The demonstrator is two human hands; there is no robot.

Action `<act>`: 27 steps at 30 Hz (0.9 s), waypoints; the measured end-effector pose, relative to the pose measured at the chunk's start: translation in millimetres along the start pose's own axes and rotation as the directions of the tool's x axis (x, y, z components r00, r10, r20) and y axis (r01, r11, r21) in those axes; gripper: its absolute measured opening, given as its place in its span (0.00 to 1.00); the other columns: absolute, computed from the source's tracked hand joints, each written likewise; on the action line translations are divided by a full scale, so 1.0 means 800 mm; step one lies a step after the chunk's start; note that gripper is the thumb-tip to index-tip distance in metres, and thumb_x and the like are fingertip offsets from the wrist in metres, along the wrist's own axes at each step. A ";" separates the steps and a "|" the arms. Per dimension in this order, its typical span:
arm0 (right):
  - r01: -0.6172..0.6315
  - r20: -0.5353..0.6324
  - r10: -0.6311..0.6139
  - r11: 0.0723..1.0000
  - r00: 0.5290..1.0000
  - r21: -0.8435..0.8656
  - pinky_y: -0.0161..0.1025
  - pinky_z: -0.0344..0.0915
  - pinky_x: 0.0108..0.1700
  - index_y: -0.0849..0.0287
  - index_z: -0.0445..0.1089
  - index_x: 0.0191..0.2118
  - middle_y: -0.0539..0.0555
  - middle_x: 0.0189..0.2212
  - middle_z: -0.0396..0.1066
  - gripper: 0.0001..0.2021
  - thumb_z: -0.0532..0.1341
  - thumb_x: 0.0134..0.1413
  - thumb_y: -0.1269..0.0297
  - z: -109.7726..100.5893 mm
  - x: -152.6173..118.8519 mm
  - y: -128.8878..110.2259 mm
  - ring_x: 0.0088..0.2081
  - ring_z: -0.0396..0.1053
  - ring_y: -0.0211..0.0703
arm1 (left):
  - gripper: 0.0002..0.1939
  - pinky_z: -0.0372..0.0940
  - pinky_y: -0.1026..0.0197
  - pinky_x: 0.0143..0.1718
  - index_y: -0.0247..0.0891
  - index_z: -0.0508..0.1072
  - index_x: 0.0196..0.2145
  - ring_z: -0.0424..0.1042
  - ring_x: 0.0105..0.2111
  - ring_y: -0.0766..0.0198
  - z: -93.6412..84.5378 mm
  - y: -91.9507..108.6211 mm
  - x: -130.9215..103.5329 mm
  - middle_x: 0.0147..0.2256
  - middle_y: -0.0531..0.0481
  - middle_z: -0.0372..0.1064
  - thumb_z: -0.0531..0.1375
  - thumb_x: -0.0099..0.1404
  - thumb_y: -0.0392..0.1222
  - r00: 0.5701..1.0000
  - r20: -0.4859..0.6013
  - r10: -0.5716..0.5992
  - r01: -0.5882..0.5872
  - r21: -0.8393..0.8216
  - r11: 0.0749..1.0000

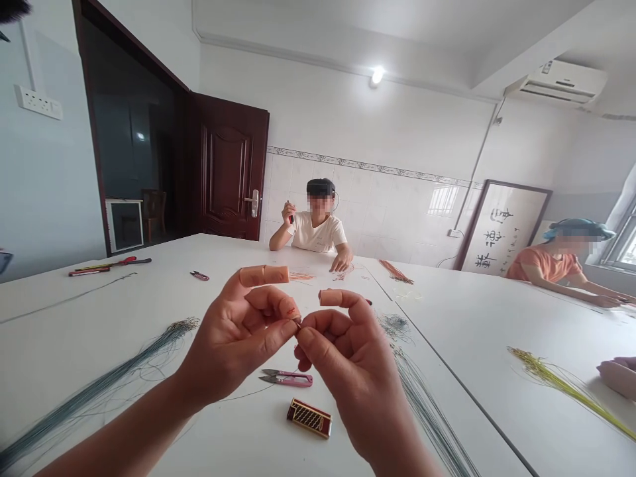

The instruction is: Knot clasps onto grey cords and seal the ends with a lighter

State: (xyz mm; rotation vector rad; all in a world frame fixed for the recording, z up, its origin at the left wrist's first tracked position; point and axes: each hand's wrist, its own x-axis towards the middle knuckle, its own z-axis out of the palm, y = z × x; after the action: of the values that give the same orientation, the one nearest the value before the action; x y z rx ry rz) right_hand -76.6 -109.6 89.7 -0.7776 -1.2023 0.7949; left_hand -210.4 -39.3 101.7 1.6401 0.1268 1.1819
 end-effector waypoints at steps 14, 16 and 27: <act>0.198 -0.112 -0.243 0.929 0.964 -0.312 0.33 0.70 0.29 0.53 0.62 0.43 0.49 0.30 0.71 0.13 0.63 0.52 0.67 0.002 -0.001 0.009 0.30 0.70 0.37 | 0.19 0.63 0.70 0.27 0.42 0.63 0.44 0.66 0.25 0.73 0.006 0.001 0.003 0.25 0.57 0.67 0.63 0.56 0.33 0.983 -0.085 -0.160 0.153 -0.087 0.984; 0.219 -0.107 -0.272 0.909 0.956 -0.355 0.33 0.70 0.29 0.53 0.61 0.44 0.49 0.30 0.71 0.14 0.62 0.52 0.68 0.000 0.000 0.011 0.29 0.70 0.37 | 0.20 0.64 0.69 0.28 0.42 0.63 0.45 0.67 0.26 0.72 0.007 0.001 0.003 0.25 0.57 0.68 0.63 0.55 0.34 0.981 -0.096 -0.166 0.163 -0.037 0.986; 0.061 -0.093 -0.087 0.965 0.992 -0.255 0.29 0.67 0.29 0.52 0.63 0.41 0.47 0.29 0.68 0.10 0.63 0.53 0.64 -0.004 -0.002 0.011 0.29 0.66 0.34 | 0.16 0.64 0.67 0.30 0.43 0.63 0.45 0.65 0.27 0.73 0.001 0.005 -0.001 0.27 0.57 0.65 0.60 0.59 0.34 0.987 -0.015 -0.163 0.163 0.150 0.975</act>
State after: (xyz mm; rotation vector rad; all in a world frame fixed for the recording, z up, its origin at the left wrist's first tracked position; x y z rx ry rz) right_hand -75.1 -107.0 80.9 -0.9644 -1.2454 0.5388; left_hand -211.7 -41.9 104.4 1.7243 0.3536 1.0702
